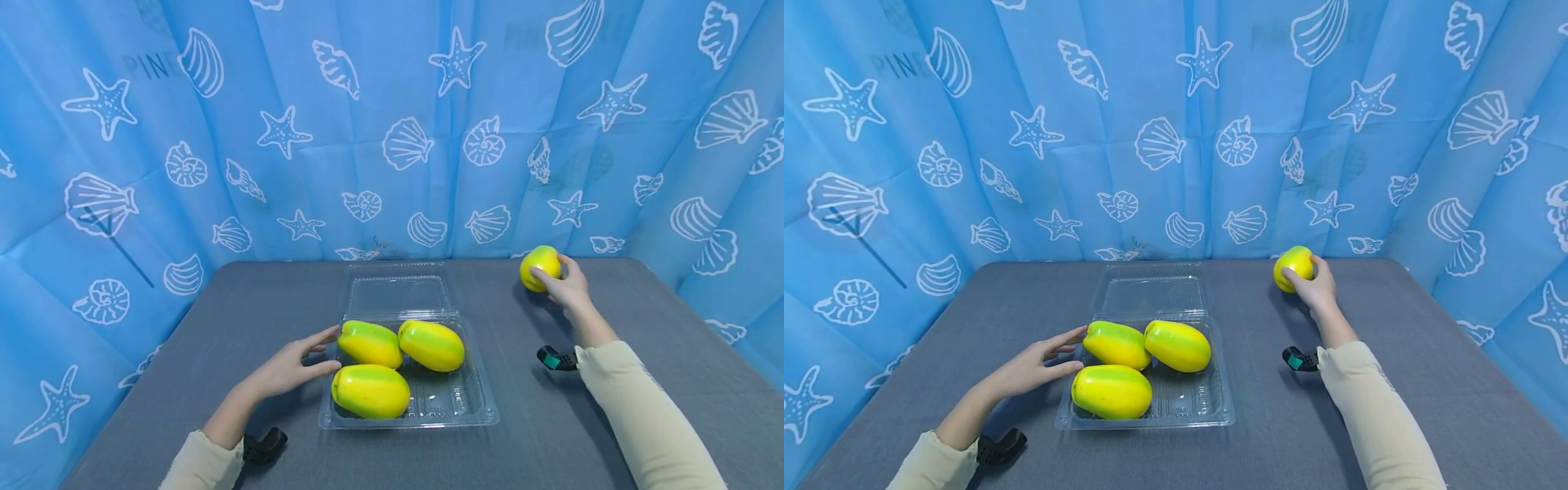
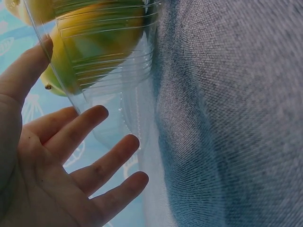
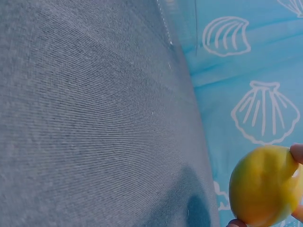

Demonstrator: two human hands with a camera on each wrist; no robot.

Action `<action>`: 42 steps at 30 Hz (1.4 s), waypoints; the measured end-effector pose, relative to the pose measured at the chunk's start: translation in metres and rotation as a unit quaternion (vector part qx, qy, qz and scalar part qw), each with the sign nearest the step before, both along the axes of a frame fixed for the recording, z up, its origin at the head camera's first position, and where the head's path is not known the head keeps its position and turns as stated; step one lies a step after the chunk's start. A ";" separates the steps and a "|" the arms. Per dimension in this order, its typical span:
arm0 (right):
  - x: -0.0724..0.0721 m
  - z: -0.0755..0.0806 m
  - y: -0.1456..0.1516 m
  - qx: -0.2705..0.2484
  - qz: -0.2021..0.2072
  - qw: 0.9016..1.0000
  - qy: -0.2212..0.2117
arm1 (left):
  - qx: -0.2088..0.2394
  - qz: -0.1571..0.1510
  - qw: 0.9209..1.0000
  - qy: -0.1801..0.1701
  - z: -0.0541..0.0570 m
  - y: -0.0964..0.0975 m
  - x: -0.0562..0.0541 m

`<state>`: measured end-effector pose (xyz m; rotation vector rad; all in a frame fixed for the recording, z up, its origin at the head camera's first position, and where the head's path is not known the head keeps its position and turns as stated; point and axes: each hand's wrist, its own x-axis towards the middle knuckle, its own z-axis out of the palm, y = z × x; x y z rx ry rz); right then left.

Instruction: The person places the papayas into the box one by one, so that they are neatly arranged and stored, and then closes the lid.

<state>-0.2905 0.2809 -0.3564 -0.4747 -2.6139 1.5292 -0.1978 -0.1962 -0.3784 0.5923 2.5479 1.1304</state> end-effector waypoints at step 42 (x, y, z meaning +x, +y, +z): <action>0.032 0.028 -0.039 0.064 0.124 0.989 0.053 | 0.000 -0.004 1.000 0.006 -0.002 0.000 0.000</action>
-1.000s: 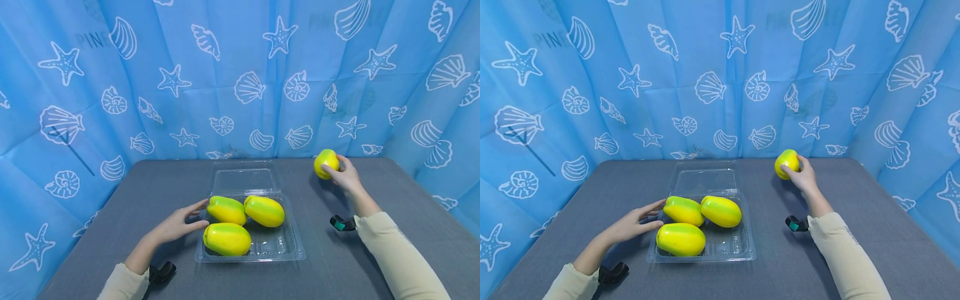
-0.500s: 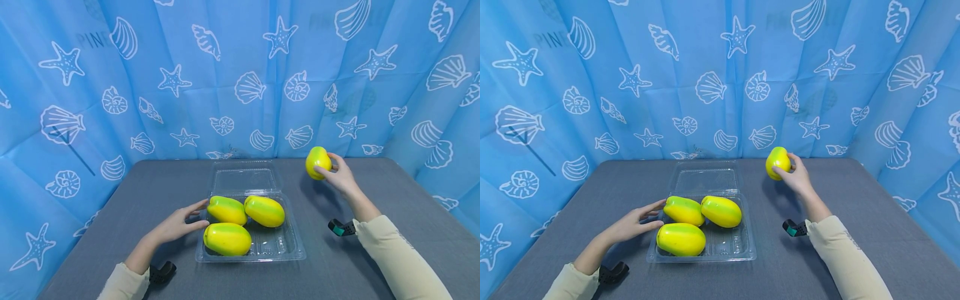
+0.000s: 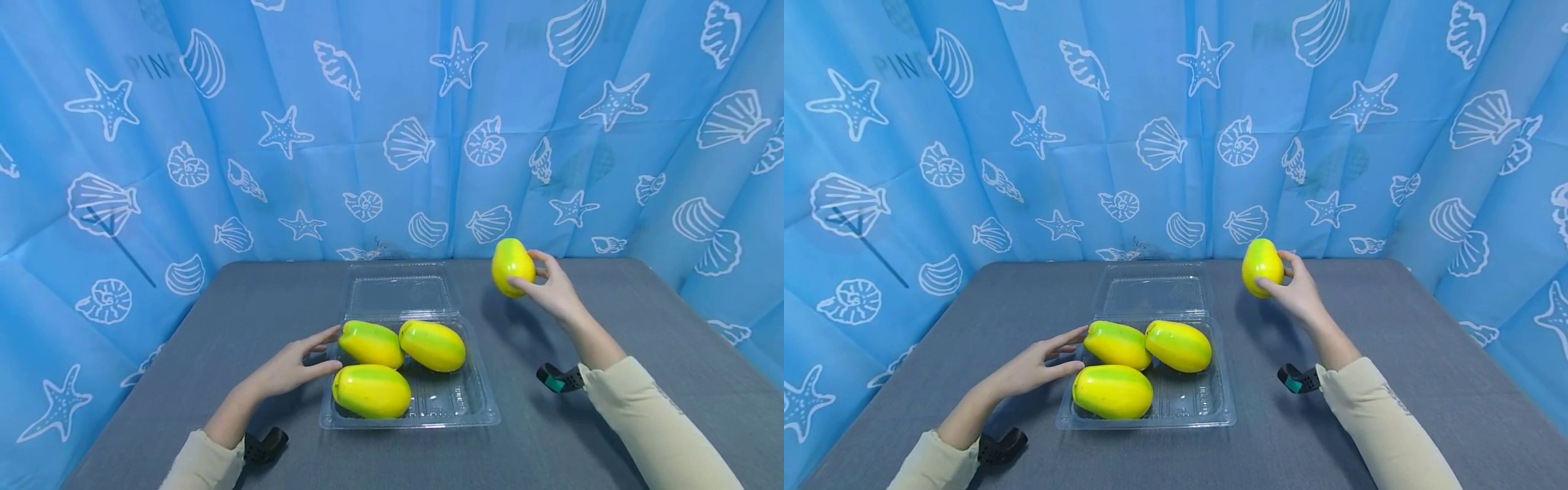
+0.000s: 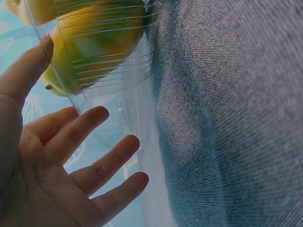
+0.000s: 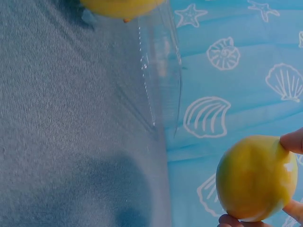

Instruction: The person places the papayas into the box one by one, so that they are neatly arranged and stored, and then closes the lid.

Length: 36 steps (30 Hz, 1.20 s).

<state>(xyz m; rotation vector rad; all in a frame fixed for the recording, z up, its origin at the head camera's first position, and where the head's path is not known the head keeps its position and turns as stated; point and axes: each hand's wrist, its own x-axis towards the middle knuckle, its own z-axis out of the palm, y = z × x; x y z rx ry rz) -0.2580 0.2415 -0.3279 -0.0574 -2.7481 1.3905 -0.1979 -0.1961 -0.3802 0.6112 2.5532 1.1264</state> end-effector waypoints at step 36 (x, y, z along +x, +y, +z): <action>0.021 0.001 -0.017 -0.025 0.196 0.978 0.070 | 0.005 -0.014 1.000 0.004 0.000 -0.002 0.000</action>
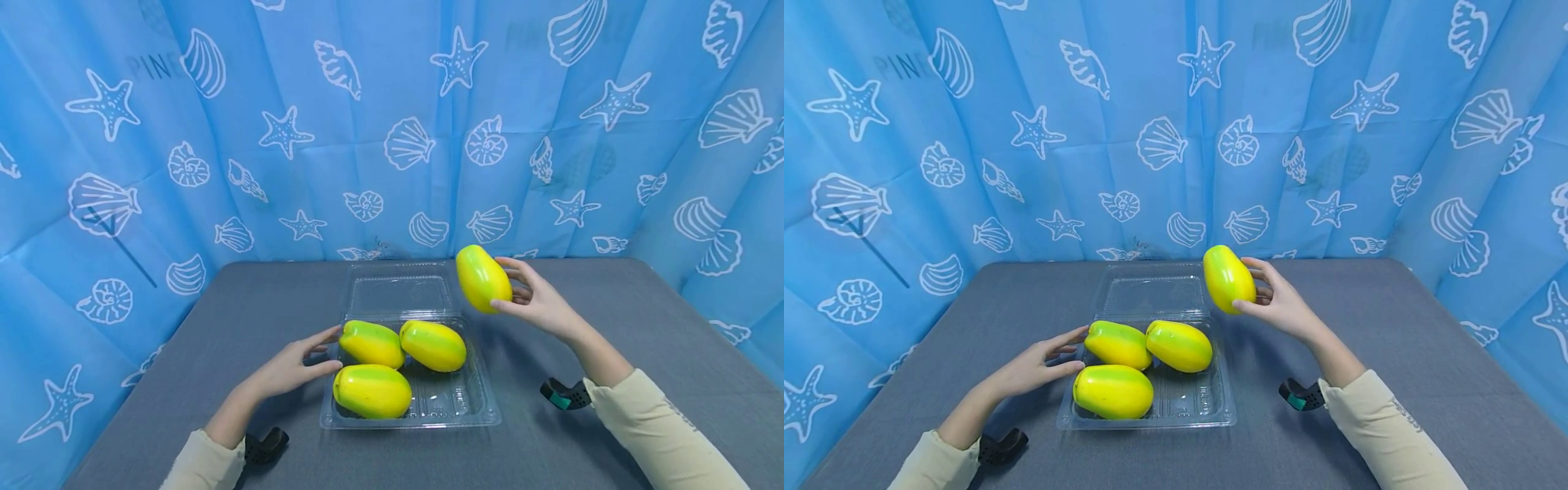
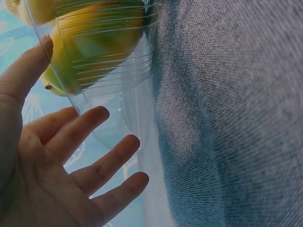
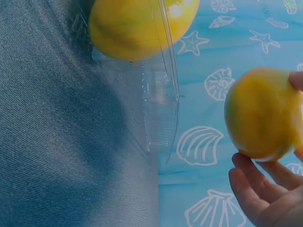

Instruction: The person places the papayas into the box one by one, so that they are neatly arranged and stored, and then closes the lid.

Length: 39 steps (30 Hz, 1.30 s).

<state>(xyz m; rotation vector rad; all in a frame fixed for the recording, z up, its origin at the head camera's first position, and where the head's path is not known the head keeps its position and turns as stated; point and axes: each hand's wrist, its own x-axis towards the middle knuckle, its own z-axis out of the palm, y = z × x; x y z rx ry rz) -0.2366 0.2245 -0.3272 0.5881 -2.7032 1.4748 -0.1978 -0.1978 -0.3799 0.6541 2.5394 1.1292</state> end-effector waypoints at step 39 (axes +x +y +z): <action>0.016 -0.009 -0.011 0.010 0.204 0.977 0.063 | -0.001 0.004 1.000 0.000 -0.001 0.001 -0.001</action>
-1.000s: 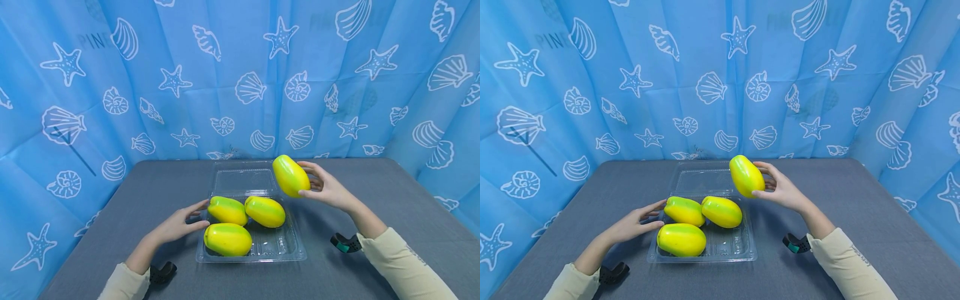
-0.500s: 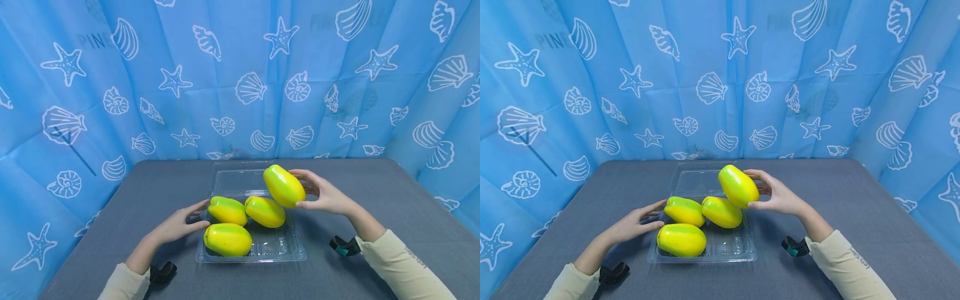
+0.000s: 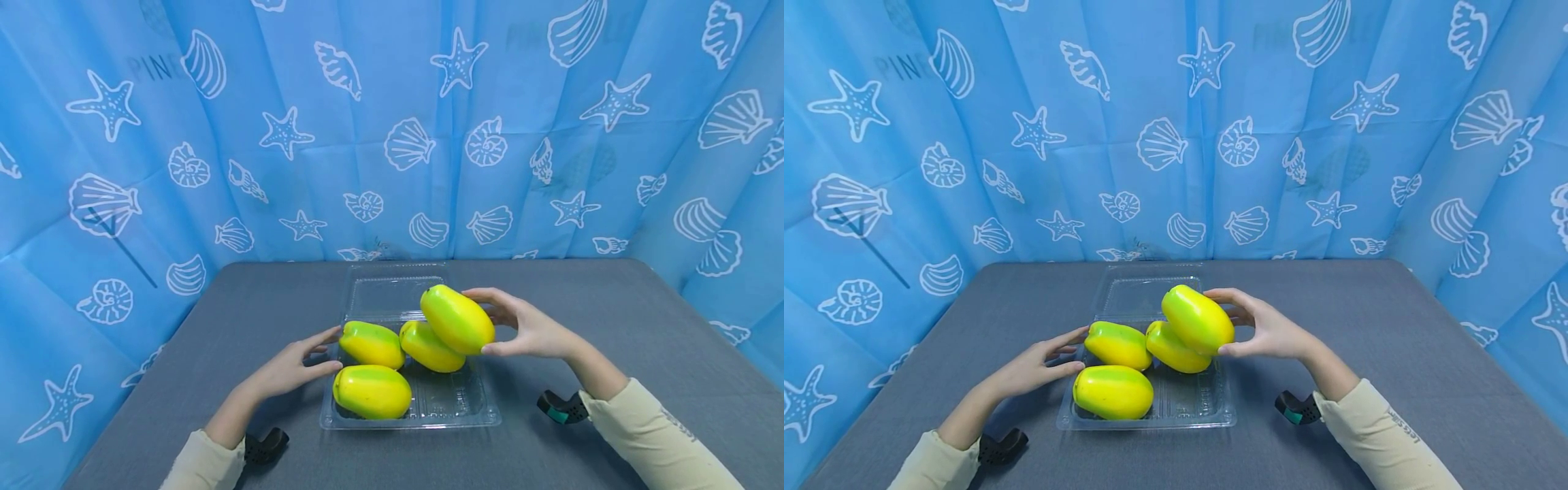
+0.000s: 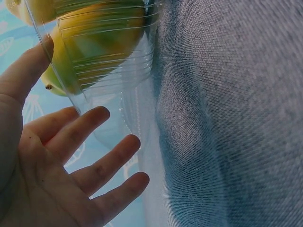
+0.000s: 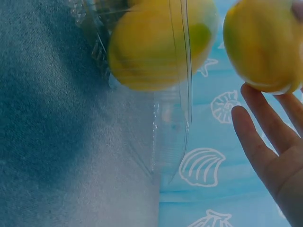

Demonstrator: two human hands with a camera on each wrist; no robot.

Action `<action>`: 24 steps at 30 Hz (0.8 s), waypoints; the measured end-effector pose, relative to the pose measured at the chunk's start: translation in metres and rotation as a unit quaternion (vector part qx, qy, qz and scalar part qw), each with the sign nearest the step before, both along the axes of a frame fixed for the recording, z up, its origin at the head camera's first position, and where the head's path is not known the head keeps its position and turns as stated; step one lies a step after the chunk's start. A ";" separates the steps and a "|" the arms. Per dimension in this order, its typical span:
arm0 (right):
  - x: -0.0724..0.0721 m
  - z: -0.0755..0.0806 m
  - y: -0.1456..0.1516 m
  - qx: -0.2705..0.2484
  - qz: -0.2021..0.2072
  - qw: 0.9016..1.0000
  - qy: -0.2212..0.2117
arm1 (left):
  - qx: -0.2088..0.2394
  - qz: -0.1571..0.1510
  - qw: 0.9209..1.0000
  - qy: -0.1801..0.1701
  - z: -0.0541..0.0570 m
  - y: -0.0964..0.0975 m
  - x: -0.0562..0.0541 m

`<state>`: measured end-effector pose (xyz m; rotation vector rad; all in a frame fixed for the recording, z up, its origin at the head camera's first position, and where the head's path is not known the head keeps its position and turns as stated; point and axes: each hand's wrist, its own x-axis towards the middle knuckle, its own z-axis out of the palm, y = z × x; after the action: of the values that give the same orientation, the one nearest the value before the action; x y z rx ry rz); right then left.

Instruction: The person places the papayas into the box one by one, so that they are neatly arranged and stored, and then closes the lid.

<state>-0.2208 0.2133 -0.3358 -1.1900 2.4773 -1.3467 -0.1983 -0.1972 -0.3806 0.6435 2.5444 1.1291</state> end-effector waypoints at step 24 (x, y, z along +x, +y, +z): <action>0.010 0.002 -0.010 0.027 0.063 0.998 -0.010 | -0.012 0.008 1.000 -0.002 0.003 0.001 0.001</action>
<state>-0.2104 0.2035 -0.3342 -1.2899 2.3637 -1.2460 -0.1971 -0.1961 -0.3776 0.6172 2.5598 1.1030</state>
